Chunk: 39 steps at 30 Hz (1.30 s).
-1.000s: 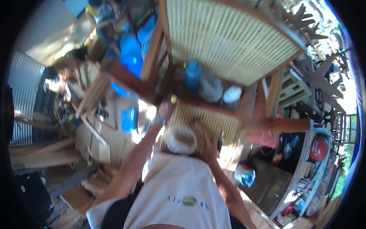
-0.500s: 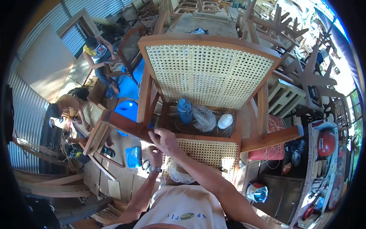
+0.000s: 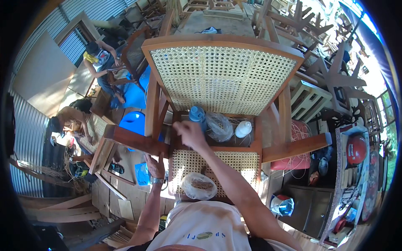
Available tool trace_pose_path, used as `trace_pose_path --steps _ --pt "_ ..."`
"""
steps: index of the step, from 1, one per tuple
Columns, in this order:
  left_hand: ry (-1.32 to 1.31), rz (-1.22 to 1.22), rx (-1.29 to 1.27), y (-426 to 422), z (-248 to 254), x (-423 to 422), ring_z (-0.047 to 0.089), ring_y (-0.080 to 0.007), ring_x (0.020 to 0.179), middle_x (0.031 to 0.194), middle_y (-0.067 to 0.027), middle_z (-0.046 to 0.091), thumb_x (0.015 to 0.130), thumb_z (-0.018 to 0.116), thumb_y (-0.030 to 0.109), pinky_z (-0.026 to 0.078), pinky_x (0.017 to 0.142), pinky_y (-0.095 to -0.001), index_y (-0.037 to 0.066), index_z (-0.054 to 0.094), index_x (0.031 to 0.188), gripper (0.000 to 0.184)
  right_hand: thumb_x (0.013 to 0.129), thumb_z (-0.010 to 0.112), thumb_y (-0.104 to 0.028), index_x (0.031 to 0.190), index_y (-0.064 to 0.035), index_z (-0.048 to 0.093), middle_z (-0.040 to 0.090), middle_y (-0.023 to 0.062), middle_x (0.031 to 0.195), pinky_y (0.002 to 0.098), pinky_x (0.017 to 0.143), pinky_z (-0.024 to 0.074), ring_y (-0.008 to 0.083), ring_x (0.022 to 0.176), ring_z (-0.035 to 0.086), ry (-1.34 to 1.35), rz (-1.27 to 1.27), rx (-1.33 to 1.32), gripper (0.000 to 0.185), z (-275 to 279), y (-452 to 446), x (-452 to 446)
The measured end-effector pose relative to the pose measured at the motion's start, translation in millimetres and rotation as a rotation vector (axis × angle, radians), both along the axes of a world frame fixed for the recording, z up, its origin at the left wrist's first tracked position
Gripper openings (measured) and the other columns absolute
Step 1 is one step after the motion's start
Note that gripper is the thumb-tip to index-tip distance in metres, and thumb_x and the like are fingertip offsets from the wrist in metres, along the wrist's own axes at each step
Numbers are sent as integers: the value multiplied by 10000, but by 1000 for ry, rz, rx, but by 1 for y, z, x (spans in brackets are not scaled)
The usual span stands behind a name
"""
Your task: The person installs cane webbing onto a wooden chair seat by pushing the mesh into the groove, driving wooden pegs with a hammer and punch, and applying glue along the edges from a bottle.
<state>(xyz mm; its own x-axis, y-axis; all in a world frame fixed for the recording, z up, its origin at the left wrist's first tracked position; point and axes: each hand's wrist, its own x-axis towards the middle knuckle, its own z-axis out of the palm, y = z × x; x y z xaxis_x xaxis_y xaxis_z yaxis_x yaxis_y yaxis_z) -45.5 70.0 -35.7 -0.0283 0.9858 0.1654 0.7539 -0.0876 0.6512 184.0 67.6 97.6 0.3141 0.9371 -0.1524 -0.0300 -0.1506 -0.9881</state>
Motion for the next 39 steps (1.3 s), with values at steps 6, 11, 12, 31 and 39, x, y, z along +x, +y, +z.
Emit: trace_pose_path --steps 6,11,12,31,39 --pt "57 60 170 0 -12 4 486 -531 1219 1346 -398 465 838 725 517 462 973 -523 -72 403 1369 855 910 670 -164 911 -9 604 634 158 861 410 655 522 289 755 661 -691 89 323 168 -11 -54 -68" --pt "75 70 191 -1 -20 1 517 -539 1148 1288 -393 500 832 732 513 478 921 -524 -78 425 1328 831 861 649 -50 1104 -11 582 598 211 1150 514 865 514 388 1028 634 -775 355 371 255 1 -71 -19" --pt "50 55 167 -2 -11 3 529 -538 1097 1222 -368 523 830 739 499 476 883 -530 -81 439 1286 796 861 648 -43 1133 -3 568 606 205 1126 513 872 518 421 1040 625 -710 383 255 287 10 -68 -2" --pt "-114 -501 96 -33 -10 51 590 -360 1113 1207 -183 621 776 777 120 481 941 -429 57 595 1247 508 814 746 -231 1094 -40 502 600 182 1030 468 732 564 382 862 673 -752 214 69 417 9 -62 -13" --pt "-31 -497 -56 18 -59 63 684 -365 860 978 -137 704 862 614 129 555 758 -487 214 699 1092 260 740 857 -262 1037 -43 649 673 134 871 368 713 537 285 775 673 -805 131 226 423 -16 -47 -12"
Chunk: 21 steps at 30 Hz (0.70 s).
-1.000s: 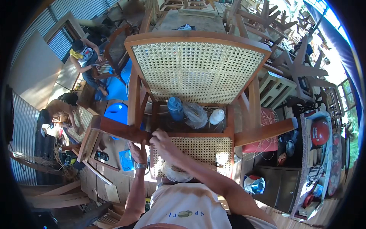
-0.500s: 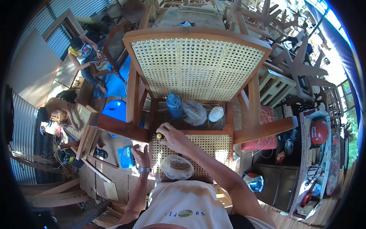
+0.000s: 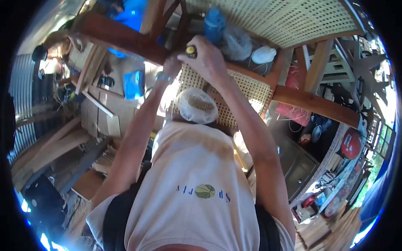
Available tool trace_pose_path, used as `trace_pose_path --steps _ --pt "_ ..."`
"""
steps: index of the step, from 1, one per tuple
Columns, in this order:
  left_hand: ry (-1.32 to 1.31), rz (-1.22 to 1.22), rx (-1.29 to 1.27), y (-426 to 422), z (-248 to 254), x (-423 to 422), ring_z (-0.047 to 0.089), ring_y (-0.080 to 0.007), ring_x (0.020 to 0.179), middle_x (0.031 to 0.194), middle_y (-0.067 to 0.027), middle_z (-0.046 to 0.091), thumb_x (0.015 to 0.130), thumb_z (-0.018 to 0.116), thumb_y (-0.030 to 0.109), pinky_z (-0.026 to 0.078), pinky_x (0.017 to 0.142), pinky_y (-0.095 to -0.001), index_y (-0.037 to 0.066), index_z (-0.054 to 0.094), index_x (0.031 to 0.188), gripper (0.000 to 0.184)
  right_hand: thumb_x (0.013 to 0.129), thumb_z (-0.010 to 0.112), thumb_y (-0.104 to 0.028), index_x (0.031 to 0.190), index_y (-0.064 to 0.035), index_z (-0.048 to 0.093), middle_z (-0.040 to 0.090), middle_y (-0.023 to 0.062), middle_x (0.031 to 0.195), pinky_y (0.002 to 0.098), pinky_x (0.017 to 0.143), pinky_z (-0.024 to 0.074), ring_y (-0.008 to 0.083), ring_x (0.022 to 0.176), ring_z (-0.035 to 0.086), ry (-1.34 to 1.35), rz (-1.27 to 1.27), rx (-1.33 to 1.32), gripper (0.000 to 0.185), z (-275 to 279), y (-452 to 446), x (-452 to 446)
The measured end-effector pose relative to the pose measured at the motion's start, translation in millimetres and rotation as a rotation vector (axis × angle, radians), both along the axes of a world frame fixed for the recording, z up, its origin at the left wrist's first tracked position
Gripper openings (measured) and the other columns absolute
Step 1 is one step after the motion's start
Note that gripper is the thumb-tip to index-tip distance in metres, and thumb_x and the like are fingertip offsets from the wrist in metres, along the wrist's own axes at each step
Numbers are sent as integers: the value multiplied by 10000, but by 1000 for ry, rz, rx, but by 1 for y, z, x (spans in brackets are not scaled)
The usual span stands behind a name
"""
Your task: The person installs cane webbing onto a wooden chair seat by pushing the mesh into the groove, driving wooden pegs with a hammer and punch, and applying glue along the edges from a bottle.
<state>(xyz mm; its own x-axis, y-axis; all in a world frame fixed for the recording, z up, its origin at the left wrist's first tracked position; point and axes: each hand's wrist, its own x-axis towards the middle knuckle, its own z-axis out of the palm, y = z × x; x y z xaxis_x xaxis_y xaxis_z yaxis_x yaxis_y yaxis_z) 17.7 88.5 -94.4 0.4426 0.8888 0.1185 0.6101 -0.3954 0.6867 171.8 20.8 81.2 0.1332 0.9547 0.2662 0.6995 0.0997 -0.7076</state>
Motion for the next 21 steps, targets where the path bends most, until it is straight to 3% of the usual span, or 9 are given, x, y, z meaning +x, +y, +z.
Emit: trace_pose_path --steps 2,4,8,10,12,14,16,17,21 --pt "36 100 -118 2 -12 1 691 -348 853 968 -107 712 892 608 148 559 761 -473 218 699 1096 235 752 851 -247 1063 -57 652 655 117 838 351 701 530 233 740 646 -21 -123 -44 415 2 -6 -4" --pt "-143 58 26 7 -35 -4 697 -332 868 964 -91 722 916 610 174 564 764 -457 214 709 1068 186 762 846 -240 1080 -70 653 657 109 839 344 693 528 213 733 637 7 -36 -45 409 8 -8 -2" --pt "-194 -80 -47 -3 -5 -5 707 -309 819 984 -114 727 886 696 296 578 735 -400 202 730 1062 202 784 835 -214 1110 -109 654 670 85 826 335 666 529 191 717 646 2 107 -157 387 18 -3 8" --pt "-30 -78 -51 -6 23 0 706 -300 777 944 -98 733 869 716 339 580 713 -386 208 735 1077 246 794 830 -210 1124 -84 646 680 90 821 326 661 536 194 715 664 -10 74 -187 399 17 1 6" --pt "72 -167 64 -6 37 6 705 -292 763 891 -78 736 868 717 356 579 698 -386 204 750 1031 225 804 827 -216 1156 -55 633 685 95 802 313 666 546 189 720 678 -196 -5 124 433 25 4 -6" --pt "185 -138 17 -2 36 11 705 -283 759 871 -60 738 865 716 351 577 695 -375 184 760 980 208 837 803 -223 1177 -36 620 700 101 884 307 676 555 167 777 678 -239 13 93 429 41 8 -8" --pt "-201 -175 69 3 46 11 707 -274 764 869 -62 737 865 714 333 574 711 -362 164 762 948 194 837 801 -270 1081 -37 563 677 160 901 409 655 532 326 819 689 161 235 455 413 56 15 -12" --pt "-251 -137 75 5 41 13 711 -262 779 868 -58 738 867 712 302 571 733 -358 156 759 951 175 810 821 -260 1031 -35 563 682 151 903 387 665 534 313 833 693 194 4 -109 408 83 8 -17" --pt "-234 -70 -134 9 8 10 723 -200 824 920 -27 748 880 709 244 570 759 -302 143 760 955 136 916 725 -192 1185 -42 616 691 93 1040 289 726 553 144 889 665 122 -133 -10 327 33 -25 9"
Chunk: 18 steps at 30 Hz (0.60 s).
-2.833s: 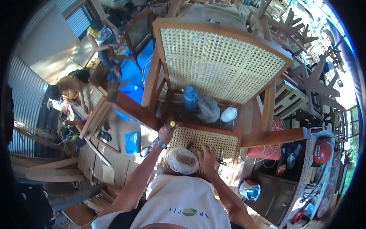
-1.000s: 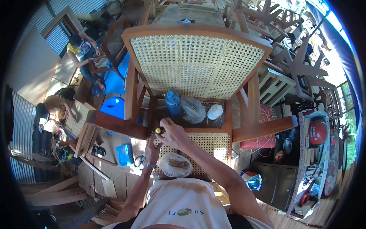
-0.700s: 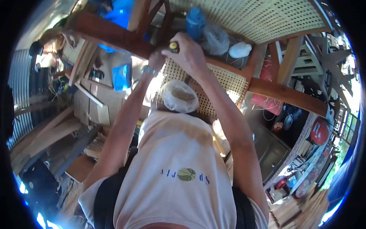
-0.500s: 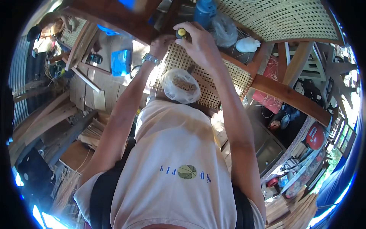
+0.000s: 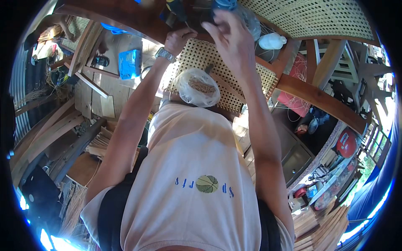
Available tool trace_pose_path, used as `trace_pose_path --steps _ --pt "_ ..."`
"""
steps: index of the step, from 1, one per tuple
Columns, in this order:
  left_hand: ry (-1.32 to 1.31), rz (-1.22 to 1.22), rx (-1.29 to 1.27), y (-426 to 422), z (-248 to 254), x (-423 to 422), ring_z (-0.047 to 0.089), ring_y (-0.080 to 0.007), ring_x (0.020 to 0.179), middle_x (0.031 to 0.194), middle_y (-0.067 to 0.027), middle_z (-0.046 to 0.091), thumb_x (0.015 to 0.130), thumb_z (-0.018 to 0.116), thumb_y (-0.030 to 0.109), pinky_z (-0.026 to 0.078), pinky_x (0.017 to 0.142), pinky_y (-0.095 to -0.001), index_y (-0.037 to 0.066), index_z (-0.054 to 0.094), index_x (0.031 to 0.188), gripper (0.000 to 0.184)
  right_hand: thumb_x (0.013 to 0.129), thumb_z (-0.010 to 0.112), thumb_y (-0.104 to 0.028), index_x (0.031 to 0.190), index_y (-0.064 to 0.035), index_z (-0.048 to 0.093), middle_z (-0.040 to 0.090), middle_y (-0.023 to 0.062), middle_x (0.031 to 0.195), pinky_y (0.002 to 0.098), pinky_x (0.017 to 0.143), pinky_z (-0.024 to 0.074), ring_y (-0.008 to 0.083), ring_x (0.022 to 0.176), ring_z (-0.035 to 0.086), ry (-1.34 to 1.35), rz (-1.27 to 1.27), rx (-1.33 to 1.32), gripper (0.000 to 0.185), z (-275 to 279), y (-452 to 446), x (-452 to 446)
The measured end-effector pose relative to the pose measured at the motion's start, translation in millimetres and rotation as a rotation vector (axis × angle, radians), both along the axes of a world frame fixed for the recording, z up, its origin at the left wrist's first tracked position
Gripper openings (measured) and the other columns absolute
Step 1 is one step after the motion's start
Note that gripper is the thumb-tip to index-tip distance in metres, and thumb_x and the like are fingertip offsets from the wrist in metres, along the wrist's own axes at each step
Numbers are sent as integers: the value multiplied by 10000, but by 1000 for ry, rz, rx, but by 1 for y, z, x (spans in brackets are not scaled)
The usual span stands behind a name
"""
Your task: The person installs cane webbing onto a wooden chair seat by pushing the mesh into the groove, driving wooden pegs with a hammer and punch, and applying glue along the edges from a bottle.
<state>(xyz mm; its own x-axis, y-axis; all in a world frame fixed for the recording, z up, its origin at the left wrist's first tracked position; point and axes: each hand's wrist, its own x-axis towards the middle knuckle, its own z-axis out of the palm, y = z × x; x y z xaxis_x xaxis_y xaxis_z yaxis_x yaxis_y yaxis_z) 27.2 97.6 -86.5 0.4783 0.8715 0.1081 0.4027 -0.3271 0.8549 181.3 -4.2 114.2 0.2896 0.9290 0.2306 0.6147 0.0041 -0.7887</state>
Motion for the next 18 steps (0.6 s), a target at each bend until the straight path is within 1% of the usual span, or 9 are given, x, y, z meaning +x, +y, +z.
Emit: trace_pose_path --steps 2,4,6,9,10,14,16,17,18 --pt "14 17 -4 0 -5 -3 724 -198 823 922 -29 748 881 708 246 571 754 -297 143 759 960 140 929 701 -190 1190 -46 614 695 106 1025 300 746 547 184 864 679 36 -38 -167 310 -49 -37 17" --pt "28 32 -5 -1 -9 -3 725 -195 823 925 -30 748 882 707 249 571 750 -292 142 759 964 144 920 692 -175 1158 -49 619 682 140 1049 358 809 536 254 910 668 -93 -13 -512 278 -95 -83 29" --pt "-18 14 34 -2 -12 -3 725 -189 812 912 -30 747 883 706 243 572 735 -293 139 758 959 139 889 693 -133 1106 -37 618 652 173 1044 427 849 508 344 962 630 -208 -5 -421 248 -133 -129 26" --pt "48 12 51 -3 -16 -1 721 -200 795 886 -35 742 877 712 224 572 711 -301 128 753 936 120 886 669 -99 1088 -23 605 625 190 1028 471 865 484 389 1002 592 -327 -2 -511 225 -167 -171 26" --pt "50 6 53 -4 -18 0 721 -200 795 886 -35 742 877 712 224 572 711 -301 128 753 936 120 881 659 -82 1102 -23 596 618 192 1007 474 819 490 424 958 591 -337 1 -481 238 -176 -179 27" --pt "43 12 202 -6 -30 4 714 -221 761 852 -45 733 862 724 205 570 673 -314 125 746 905 93 923 619 -126 1066 -29 581 595 198 1004 495 785 510 420 916 588 -165 -100 -347 176 -177 -192 23" --pt "96 31 221 -8 -32 6 712 -222 744 842 -52 731 857 721 198 569 653 -320 139 746 899 77 966 591 -147 1182 -21 584 614 207 1082 463 810 521 412 968 614 -145 -194 -334 251 -167 -194 21" --pt "89 39 235 -9 -32 7 712 -222 744 842 -52 731 857 721 198 569 653 -320 139 746 899 77 966 591 -147 1182 -21 584 614 207 1082 463 810 521 412 968 614 -152 -189 -318 251 -157 -191 21" --pt "135 38 233 -10 -32 7 712 -221 743 841 -55 731 859 717 199 569 654 -321 144 748 901 76 984 573 -157 1261 -18 558 614 210 1154 448 834 518 399 1012 621 -67 -257 -320 310 -141 -181 19"
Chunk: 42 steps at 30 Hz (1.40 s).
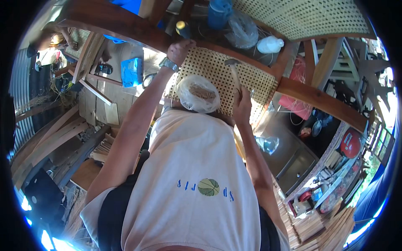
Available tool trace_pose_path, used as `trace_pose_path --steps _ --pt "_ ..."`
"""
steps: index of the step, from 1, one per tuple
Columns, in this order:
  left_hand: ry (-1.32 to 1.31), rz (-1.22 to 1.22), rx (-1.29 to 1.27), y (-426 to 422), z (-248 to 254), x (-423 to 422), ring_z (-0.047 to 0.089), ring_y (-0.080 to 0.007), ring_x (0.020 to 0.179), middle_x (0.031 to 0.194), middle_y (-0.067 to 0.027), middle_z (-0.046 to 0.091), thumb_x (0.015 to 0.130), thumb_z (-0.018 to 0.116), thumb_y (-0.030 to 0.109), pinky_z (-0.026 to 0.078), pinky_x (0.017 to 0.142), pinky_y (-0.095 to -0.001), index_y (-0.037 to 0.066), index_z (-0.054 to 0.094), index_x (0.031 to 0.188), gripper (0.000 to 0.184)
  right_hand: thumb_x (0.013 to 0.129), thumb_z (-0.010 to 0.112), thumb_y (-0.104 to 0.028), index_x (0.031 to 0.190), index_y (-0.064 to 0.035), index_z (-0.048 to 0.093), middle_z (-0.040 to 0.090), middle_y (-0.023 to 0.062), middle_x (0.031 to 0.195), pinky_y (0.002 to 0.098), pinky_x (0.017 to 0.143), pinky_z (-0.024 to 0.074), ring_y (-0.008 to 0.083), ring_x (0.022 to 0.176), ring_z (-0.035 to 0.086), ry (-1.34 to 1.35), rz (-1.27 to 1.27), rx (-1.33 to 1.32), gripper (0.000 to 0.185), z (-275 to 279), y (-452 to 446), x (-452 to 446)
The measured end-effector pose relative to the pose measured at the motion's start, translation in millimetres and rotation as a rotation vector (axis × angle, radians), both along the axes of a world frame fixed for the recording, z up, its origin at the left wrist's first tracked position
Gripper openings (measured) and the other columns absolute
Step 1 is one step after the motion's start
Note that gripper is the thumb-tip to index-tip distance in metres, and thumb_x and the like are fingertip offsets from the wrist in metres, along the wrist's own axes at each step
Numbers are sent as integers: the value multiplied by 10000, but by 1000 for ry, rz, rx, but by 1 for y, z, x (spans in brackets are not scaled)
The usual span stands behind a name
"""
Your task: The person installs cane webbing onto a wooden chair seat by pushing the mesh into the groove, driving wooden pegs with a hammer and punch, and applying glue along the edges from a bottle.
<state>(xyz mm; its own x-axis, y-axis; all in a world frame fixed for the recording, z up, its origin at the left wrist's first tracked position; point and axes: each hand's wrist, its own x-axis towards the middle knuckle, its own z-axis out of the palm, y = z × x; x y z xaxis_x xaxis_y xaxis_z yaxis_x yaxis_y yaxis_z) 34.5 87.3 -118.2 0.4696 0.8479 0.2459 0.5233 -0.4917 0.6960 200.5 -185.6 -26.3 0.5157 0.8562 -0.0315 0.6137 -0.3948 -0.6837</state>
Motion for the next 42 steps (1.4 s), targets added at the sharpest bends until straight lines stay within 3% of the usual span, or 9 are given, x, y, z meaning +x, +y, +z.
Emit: trace_pose_path --steps 3,9,13,15,17,22,26,32,42 --pt "57 -78 105 -1 -5 -7 710 -225 736 835 -64 730 862 712 218 570 659 -330 151 751 905 89 1005 550 -109 1428 -9 469 602 170 1336 349 915 489 216 1115 626 -42 36 215 442 82 49 -15" --pt "42 -3 54 -2 -3 -3 703 -238 720 821 -72 727 867 706 235 565 666 -338 146 757 921 116 964 584 -20 1438 -10 464 638 138 1300 318 879 511 233 1061 662 -299 293 579 489 196 97 -39" --pt "146 -23 175 -3 -14 -4 699 -282 690 772 -103 712 878 673 246 560 614 -406 172 739 923 109 947 615 -29 1418 3 487 657 156 1247 360 865 519 253 1032 677 -241 362 -134 489 192 105 -36" --pt "275 -4 125 -5 -16 -5 695 -302 685 753 -116 703 865 685 253 560 608 -413 169 741 915 112 930 647 -56 1429 -136 516 676 181 1137 366 678 555 301 889 702 -282 309 431 521 199 105 -39" --pt "198 -32 154 -4 -31 -6 690 -319 672 734 -125 696 860 693 262 559 598 -425 170 744 909 116 1005 552 -116 1407 76 447 677 194 1148 472 1004 460 344 962 673 -250 258 593 457 223 95 -43" --pt "174 -38 94 -3 -43 -4 691 -269 730 805 -104 708 898 635 278 564 645 -397 167 731 979 167 1004 524 -109 1453 -32 439 660 195 1198 418 936 522 331 1024 673 -124 263 -152 463 167 80 -34" --pt "470 -31 174 4 -96 -7 704 -268 730 822 -108 720 916 648 360 575 639 -383 109 713 1024 280 1016 500 -102 1455 -64 454 599 195 1319 378 927 518 324 1121 638 -24 107 48 443 92 44 -19" --pt "9 118 -30 -20 17 -17 688 -333 789 916 -127 714 816 758 306 562 679 -412 100 723 999 277 955 577 -95 1430 -132 506 589 217 1088 460 868 462 380 959 567 -210 85 -25 482 -45 -20 -21" --pt "33 34 -101 -25 48 -25 690 -308 900 1023 -111 716 876 672 182 561 750 -383 140 723 1081 216 919 665 -77 1338 -57 539 610 145 1135 338 756 525 239 895 627 44 408 367 438 102 189 -76"
